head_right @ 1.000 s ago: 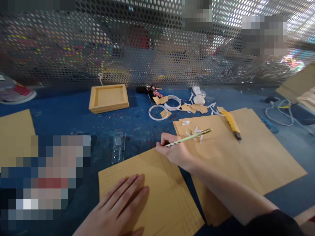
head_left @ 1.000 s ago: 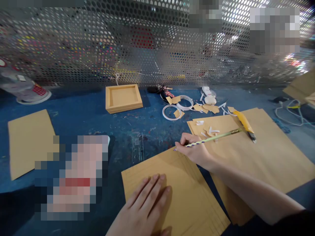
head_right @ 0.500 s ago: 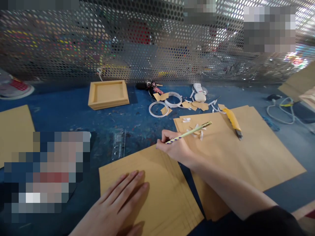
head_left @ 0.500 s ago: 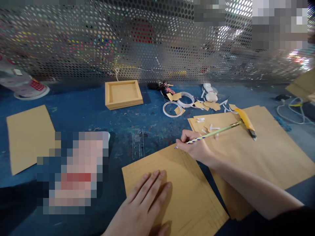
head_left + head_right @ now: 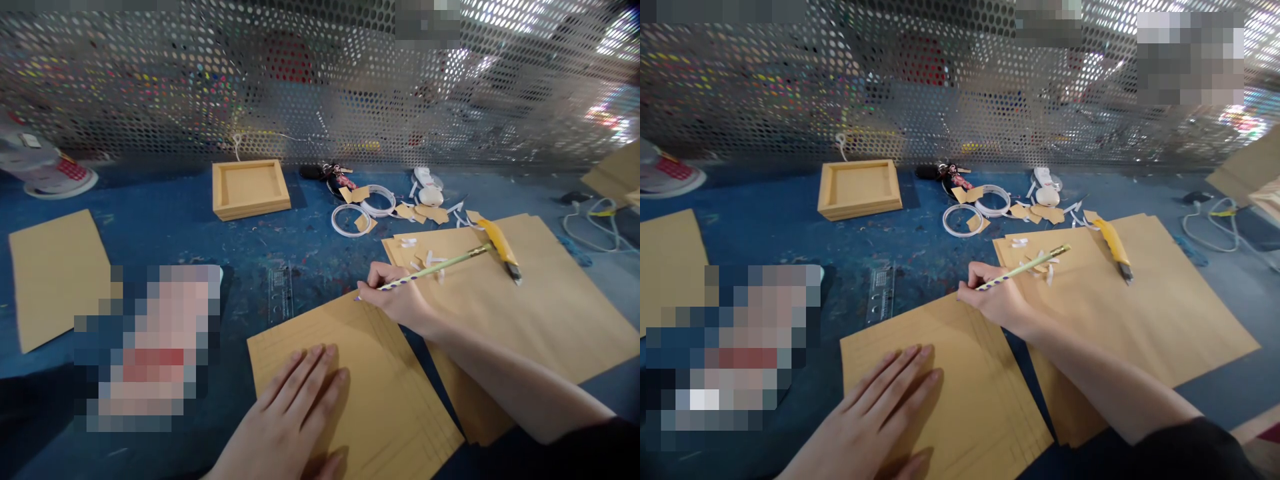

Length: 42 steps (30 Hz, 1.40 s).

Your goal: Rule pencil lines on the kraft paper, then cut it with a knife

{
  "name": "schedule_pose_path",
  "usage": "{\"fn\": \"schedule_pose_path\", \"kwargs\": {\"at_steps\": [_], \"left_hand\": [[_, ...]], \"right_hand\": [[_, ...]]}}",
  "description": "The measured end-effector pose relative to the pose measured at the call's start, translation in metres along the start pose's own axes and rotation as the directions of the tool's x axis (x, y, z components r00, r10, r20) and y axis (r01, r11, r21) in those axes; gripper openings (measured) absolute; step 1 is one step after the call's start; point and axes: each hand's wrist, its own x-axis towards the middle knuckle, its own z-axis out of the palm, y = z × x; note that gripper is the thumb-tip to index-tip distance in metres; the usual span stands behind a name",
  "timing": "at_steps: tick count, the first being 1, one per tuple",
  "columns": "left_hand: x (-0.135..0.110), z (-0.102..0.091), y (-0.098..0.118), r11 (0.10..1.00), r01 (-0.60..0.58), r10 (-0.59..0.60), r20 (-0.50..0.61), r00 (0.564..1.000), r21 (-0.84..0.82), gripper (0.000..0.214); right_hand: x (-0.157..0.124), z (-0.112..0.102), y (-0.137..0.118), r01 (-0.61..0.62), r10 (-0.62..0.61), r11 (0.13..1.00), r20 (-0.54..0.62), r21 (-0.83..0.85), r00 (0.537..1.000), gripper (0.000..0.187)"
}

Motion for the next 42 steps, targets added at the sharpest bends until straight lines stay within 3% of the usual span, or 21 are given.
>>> {"fn": "schedule_pose_path", "kwargs": {"at_steps": [42], "left_hand": [[0.0007,-0.0021,0.0000,1.000,0.012,-0.012,0.006,1.000,-0.003,0.066]], "right_hand": [[0.0017,-0.0022,0.0059,-0.029,0.028,0.999,0.047,0.028,0.999,0.036]]}}
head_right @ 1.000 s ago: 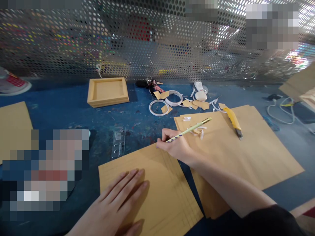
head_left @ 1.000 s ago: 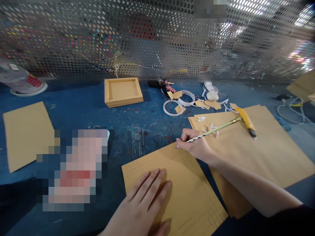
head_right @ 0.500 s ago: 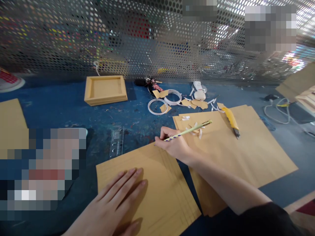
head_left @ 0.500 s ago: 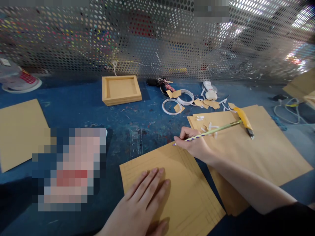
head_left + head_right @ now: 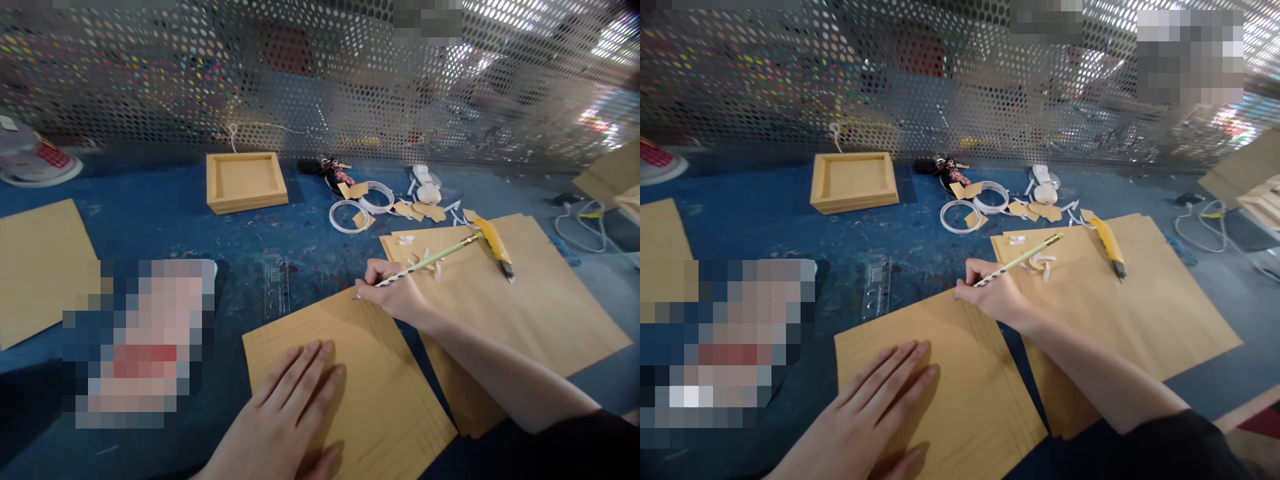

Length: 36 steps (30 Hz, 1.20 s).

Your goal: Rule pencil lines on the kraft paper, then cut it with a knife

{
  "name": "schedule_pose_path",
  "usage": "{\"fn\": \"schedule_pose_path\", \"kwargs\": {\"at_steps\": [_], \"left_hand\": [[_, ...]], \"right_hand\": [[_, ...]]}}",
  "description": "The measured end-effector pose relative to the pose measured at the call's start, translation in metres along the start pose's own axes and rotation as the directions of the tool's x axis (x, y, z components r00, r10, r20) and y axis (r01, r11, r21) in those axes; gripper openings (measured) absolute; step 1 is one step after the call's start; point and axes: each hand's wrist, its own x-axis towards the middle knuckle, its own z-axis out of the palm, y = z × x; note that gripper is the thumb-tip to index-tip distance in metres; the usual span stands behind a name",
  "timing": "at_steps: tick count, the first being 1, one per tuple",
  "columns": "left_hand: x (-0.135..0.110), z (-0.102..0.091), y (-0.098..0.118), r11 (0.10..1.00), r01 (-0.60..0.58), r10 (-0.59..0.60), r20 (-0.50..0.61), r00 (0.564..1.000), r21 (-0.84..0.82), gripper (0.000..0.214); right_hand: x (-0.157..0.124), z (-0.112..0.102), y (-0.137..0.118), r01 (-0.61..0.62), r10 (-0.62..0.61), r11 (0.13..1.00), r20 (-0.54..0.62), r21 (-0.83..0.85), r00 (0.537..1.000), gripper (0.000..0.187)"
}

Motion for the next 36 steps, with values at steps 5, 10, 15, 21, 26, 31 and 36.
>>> {"fn": "schedule_pose_path", "kwargs": {"at_steps": [5,10,15,21,26,31,36], "left_hand": [[0.0006,0.0000,0.0012,1.000,0.004,-0.004,-0.002,1.000,-0.013,0.064],[0.0001,-0.0006,0.0015,0.999,0.014,-0.014,0.009,1.000,-0.036,0.063],[-0.0003,-0.0009,0.0009,0.998,0.015,-0.014,0.012,1.000,-0.058,0.064],[0.0004,-0.0014,0.0009,0.997,0.026,-0.025,0.020,0.999,-0.075,0.063],[0.0007,0.0003,0.0007,0.999,0.011,-0.011,0.010,1.000,-0.045,0.064],[0.0001,0.0006,0.0010,0.998,0.022,-0.022,0.009,1.000,-0.062,0.062],[-0.0005,0.0016,0.0011,0.998,0.014,-0.014,0.008,1.000,-0.056,0.064]], "right_hand": [[-0.0005,0.0004,0.0010,0.006,-0.006,1.000,0.005,0.025,1.000,0.034],[-0.0023,0.0000,-0.0014,0.005,-0.006,0.999,-0.032,-0.032,0.999,0.036],[-0.0021,0.0001,-0.0011,-0.002,0.002,1.000,-0.013,-0.028,1.000,0.036],[-0.0024,-0.0004,-0.0015,0.015,-0.015,1.000,-0.003,0.010,1.000,0.037],[-0.0026,-0.0007,-0.0002,0.010,-0.010,0.999,0.017,0.042,1.000,0.038],[-0.0028,-0.0004,-0.0008,0.010,-0.010,1.000,0.002,0.012,1.000,0.037],[-0.0018,-0.0007,-0.0070,0.031,-0.034,0.999,-0.068,-0.039,0.997,0.036]]}}
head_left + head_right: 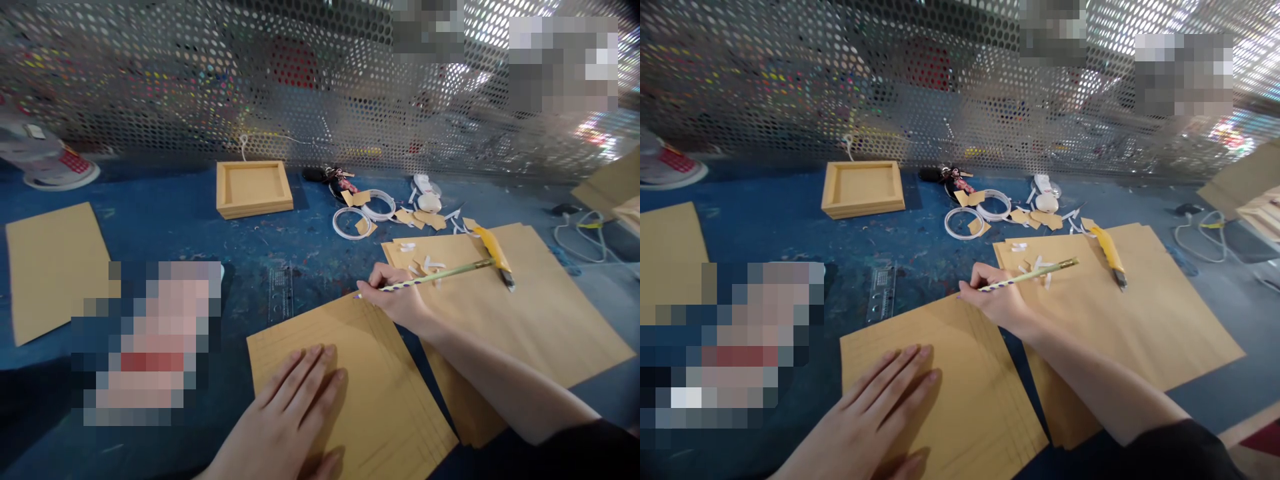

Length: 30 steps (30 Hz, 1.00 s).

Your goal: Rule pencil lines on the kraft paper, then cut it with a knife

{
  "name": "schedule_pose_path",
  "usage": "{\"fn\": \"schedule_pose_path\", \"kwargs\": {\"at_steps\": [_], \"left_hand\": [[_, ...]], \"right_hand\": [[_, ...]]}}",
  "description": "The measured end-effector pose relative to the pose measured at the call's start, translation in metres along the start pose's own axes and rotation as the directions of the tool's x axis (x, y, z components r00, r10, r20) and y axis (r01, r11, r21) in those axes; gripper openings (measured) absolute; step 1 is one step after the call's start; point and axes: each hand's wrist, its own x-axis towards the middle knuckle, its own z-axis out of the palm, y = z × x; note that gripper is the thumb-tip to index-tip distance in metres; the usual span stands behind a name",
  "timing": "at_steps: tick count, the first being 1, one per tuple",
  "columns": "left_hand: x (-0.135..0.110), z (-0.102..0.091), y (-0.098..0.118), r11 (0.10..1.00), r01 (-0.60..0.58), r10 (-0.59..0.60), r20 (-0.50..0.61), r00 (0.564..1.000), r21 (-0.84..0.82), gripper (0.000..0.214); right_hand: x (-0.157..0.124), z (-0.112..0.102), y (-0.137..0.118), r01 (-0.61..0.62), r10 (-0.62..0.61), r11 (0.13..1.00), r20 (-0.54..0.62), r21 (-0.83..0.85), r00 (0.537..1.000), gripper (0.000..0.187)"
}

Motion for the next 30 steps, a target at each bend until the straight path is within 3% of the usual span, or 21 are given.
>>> {"fn": "schedule_pose_path", "kwargs": {"at_steps": [10,16,21,27,30], "left_hand": [[-0.0002,-0.0018,-0.0001,1.000,0.000,0.000,-0.009,1.000,-0.003,0.063],[0.0005,-0.0018,0.0004,1.000,0.016,-0.016,0.003,1.000,-0.011,0.062],[-0.0001,-0.0002,0.0000,1.000,0.000,0.000,-0.015,1.000,0.004,0.062],[-0.0006,-0.0001,-0.0017,1.000,-0.002,0.002,-0.014,1.000,0.031,0.063],[-0.0002,0.0000,-0.0016,1.000,-0.005,0.005,-0.009,1.000,0.031,0.064]], "right_hand": [[-0.0005,0.0006,0.0043,0.017,-0.015,0.999,0.033,-0.049,0.999,0.037],[0.0001,0.0011,0.0030,-0.012,0.012,1.000,-0.026,0.012,1.000,0.036],[-0.0008,0.0011,0.0014,0.013,-0.013,1.000,0.022,-0.019,1.000,0.036],[0.0010,0.0013,0.0032,0.017,-0.016,1.000,-0.062,0.021,0.998,0.034],[0.0011,0.0008,0.0025,0.015,-0.014,1.000,-0.041,0.019,0.999,0.035]]}}
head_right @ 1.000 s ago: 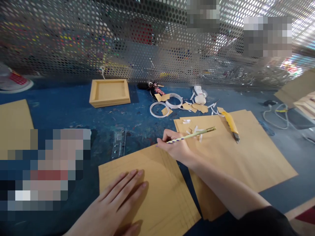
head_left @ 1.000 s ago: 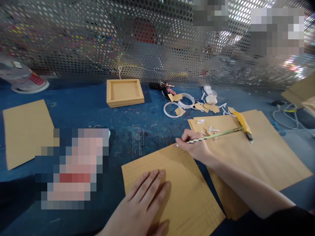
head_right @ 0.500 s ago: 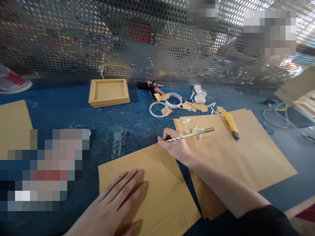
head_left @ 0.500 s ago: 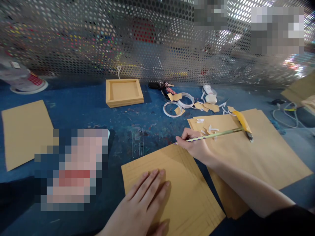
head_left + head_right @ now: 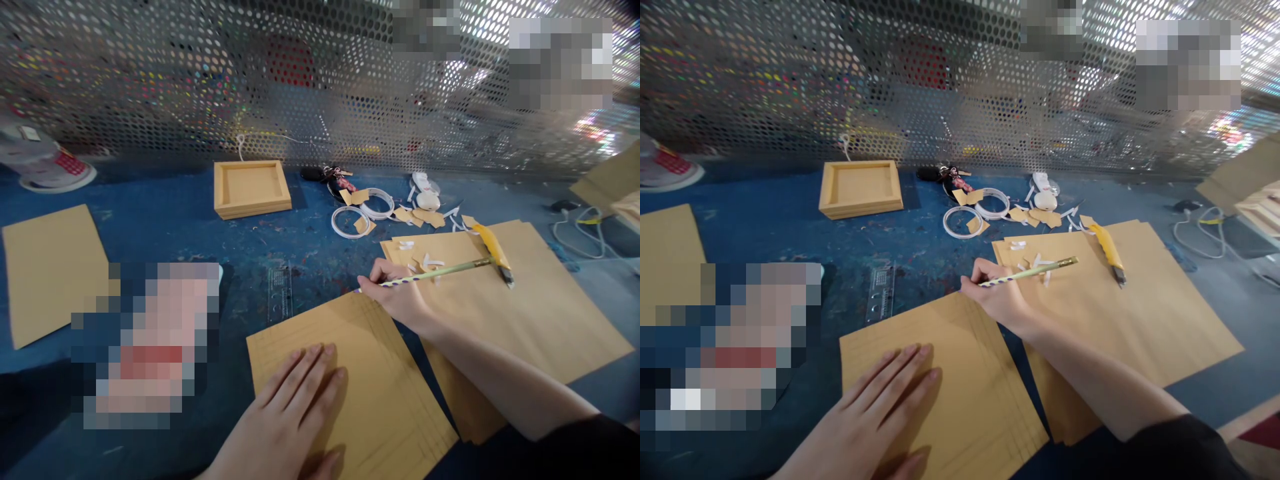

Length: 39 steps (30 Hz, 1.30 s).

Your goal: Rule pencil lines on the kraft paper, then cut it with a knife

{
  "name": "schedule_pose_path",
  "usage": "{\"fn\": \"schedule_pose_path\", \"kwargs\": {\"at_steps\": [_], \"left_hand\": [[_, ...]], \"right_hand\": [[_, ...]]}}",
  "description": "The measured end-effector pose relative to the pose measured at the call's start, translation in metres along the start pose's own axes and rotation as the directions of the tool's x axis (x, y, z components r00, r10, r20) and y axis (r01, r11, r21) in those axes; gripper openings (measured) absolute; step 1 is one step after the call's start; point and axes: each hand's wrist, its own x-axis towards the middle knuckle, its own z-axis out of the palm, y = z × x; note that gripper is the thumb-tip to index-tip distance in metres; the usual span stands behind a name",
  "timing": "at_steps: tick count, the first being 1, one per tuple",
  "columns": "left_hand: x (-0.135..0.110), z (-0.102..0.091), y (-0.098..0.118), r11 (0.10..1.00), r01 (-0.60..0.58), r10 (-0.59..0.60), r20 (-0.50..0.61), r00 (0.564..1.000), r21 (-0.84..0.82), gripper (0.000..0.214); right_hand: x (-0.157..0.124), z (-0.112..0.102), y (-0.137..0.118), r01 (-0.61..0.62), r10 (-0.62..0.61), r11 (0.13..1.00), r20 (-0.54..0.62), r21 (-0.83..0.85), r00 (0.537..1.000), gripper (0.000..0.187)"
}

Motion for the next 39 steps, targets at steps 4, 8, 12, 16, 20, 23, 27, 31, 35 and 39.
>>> {"fn": "schedule_pose_path", "kwargs": {"at_steps": [4,8,12,16,20,23,27,31,35,39], "left_hand": [[0.001,0.000,0.001,1.000,0.000,0.000,0.014,1.000,-0.008,0.064],[0.001,-0.001,0.001,1.000,0.001,-0.001,0.015,1.000,-0.015,0.064],[-0.001,-0.001,0.001,1.000,-0.005,0.005,-0.001,1.000,-0.023,0.065],[-0.001,0.002,0.001,1.000,-0.003,0.003,-0.015,1.000,-0.003,0.064],[0.000,0.005,0.000,0.998,-0.020,0.021,-0.029,0.999,0.057,0.062],[0.000,0.007,-0.001,0.995,-0.034,0.038,-0.040,0.999,0.094,0.060],[-0.001,0.008,-0.002,0.993,-0.043,0.048,-0.042,0.998,0.107,0.061],[0.000,0.006,-0.001,0.993,-0.036,0.039,-0.024,0.999,0.112,0.062],[0.001,0.004,0.000,0.991,-0.035,0.036,-0.007,0.999,0.129,0.063],[0.001,0.004,0.000,0.991,-0.041,0.041,0.003,0.999,0.126,0.064]], "right_hand": [[-0.001,0.000,-0.001,-0.015,0.016,0.999,0.045,-0.029,0.999,0.036],[0.000,0.000,0.002,-0.021,0.021,1.000,-0.031,0.000,0.999,0.034],[0.003,-0.003,0.004,-0.034,0.038,0.990,-0.023,0.134,0.999,0.036],[0.008,-0.006,0.001,-0.085,0.063,0.966,0.095,0.245,0.993,0.038],[0.013,-0.004,-0.001,-0.114,0.086,0.984,0.196,0.134,0.977,0.033],[0.012,-0.001,0.002,-0.065,0.051,0.995,0.158,0.080,0.986,0.031],[0.007,-0.001,0.006,-0.002,0.004,1.000,0.135,-0.014,0.991,0.035],[0.006,-0.001,0.005,0.057,-0.047,0.996,0.143,-0.064,0.989,0.033],[0.007,0.000,0.007,0.066,-0.057,0.996,0.149,-0.057,0.987,0.033],[0.007,0.001,0.010,0.047,-0.041,0.998,0.158,-0.035,0.987,0.033]]}}
